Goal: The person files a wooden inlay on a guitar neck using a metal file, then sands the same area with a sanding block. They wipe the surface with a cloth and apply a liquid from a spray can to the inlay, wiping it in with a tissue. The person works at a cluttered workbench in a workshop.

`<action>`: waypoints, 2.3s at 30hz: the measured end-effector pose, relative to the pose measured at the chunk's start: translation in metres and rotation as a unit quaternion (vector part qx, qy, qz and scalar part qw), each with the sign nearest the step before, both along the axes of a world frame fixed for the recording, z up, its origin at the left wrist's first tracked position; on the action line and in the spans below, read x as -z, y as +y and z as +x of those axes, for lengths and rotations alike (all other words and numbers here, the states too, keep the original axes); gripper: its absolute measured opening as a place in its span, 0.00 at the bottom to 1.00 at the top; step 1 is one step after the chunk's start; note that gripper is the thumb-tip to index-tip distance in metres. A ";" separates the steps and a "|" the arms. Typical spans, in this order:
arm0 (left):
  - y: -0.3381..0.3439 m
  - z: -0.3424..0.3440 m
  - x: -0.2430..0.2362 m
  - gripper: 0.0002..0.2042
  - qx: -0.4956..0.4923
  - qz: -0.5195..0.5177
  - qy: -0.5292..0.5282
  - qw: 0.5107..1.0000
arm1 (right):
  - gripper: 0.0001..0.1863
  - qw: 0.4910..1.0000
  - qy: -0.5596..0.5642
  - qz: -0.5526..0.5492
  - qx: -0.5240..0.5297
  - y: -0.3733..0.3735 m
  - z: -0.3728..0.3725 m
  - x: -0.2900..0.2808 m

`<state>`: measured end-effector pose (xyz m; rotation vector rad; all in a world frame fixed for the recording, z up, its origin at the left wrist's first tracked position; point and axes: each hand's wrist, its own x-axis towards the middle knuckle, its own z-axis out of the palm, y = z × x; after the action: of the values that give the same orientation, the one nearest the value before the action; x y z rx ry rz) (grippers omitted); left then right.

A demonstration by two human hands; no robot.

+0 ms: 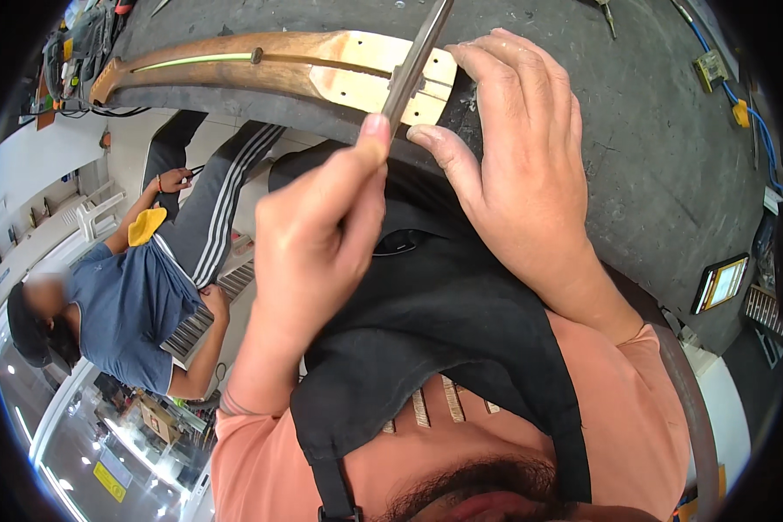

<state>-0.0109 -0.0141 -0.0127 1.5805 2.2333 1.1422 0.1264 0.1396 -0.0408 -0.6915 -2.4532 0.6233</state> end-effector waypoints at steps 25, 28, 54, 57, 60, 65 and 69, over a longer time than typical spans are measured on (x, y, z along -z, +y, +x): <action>0.009 -0.031 -0.030 0.22 -0.001 0.121 -0.570 0.813 | 0.38 1.000 0.007 0.003 -0.009 -0.010 -0.001 -0.012; -0.006 -0.045 -0.029 0.25 0.025 0.156 -0.616 0.772 | 0.40 0.990 -0.058 0.114 -0.063 -0.017 0.000 -0.020; -0.010 -0.050 -0.018 0.17 0.013 0.351 -0.357 0.866 | 0.13 0.950 0.091 -0.299 -0.015 -0.117 -0.001 -0.065; -0.011 -0.049 0.003 0.17 0.079 0.294 0.058 0.951 | 0.14 0.974 0.134 -0.174 0.058 -0.095 0.011 -0.089; -0.002 -0.025 0.015 0.22 0.149 0.177 0.184 0.955 | 0.14 0.972 0.177 -0.089 0.124 -0.039 0.022 -0.099; 0.001 -0.015 0.024 0.20 0.178 0.162 0.212 0.947 | 0.16 0.941 0.260 0.097 0.195 0.113 0.007 -0.149; 0.005 -0.022 0.020 0.19 0.186 0.156 0.216 0.946 | 0.17 0.903 0.298 0.169 0.258 0.228 -0.013 -0.202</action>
<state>-0.0325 -0.0094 -0.0330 2.4617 1.9016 1.1654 0.1138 0.3679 0.1611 -0.8127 -1.6516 0.1489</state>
